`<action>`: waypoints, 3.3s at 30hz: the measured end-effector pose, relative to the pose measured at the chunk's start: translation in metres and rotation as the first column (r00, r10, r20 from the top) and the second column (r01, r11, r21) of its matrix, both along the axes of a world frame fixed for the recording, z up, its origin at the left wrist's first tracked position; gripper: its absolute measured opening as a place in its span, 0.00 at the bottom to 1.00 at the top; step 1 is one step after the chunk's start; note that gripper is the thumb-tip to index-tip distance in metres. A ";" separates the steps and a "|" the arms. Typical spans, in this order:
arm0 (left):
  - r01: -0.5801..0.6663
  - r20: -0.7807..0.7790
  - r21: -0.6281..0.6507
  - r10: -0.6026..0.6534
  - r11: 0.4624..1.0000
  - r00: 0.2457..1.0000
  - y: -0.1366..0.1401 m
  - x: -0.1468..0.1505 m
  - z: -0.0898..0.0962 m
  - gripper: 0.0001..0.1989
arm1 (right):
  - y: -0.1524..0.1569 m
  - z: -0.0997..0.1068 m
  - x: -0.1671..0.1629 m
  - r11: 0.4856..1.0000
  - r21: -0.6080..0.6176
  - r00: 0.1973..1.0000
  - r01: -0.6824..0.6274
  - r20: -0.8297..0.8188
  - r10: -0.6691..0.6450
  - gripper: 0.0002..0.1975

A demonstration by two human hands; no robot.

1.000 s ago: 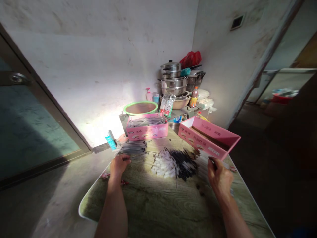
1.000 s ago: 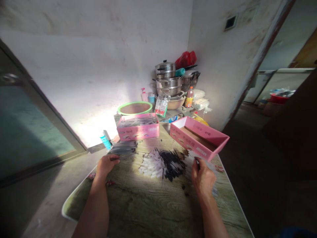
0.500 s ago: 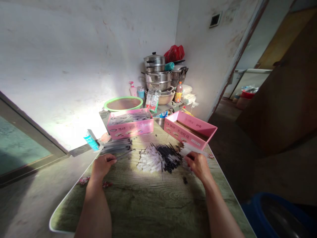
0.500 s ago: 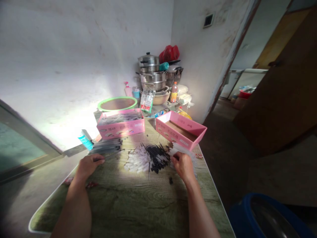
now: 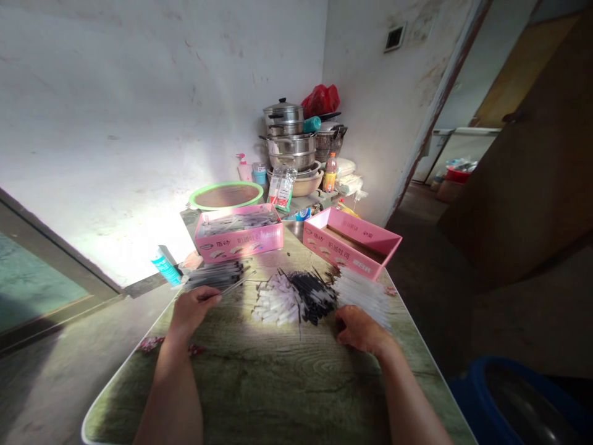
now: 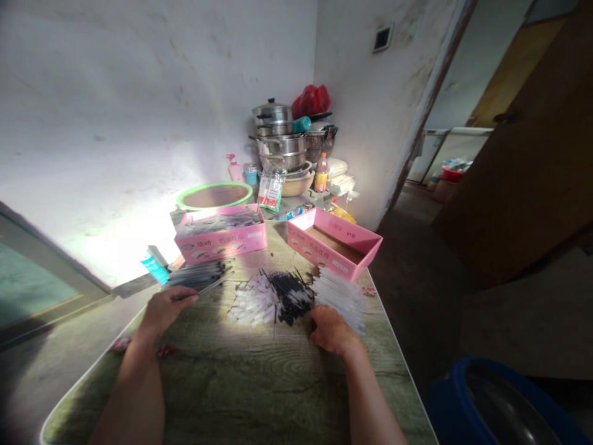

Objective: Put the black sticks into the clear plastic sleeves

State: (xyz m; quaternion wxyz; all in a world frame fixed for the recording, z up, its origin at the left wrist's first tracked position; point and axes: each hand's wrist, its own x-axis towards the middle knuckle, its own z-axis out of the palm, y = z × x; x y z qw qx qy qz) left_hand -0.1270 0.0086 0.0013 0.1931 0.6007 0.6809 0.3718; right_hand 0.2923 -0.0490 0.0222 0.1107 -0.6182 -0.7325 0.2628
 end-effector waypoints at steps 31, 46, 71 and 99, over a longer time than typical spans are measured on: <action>0.436 0.074 0.111 -0.445 0.893 0.892 -0.006 0.111 0.001 0.06 | 0.013 -0.016 -0.046 0.974 0.052 0.696 0.223 -0.708 -0.122 0.24; 0.518 0.137 0.037 -0.518 0.855 0.845 -0.006 0.111 -0.003 0.07 | 0.011 -0.012 -0.043 0.991 -0.054 0.649 0.119 -0.751 -0.119 0.24; 0.534 0.172 0.008 -0.527 0.845 0.832 -0.004 0.108 -0.008 0.07 | 0.016 -0.021 -0.035 0.986 -0.165 0.606 0.038 -0.781 -0.154 0.22; 0.560 0.194 0.008 -0.550 0.829 0.812 -0.001 0.105 -0.012 0.07 | 0.015 -0.016 -0.034 0.975 -0.217 0.576 0.043 -0.792 -0.202 0.16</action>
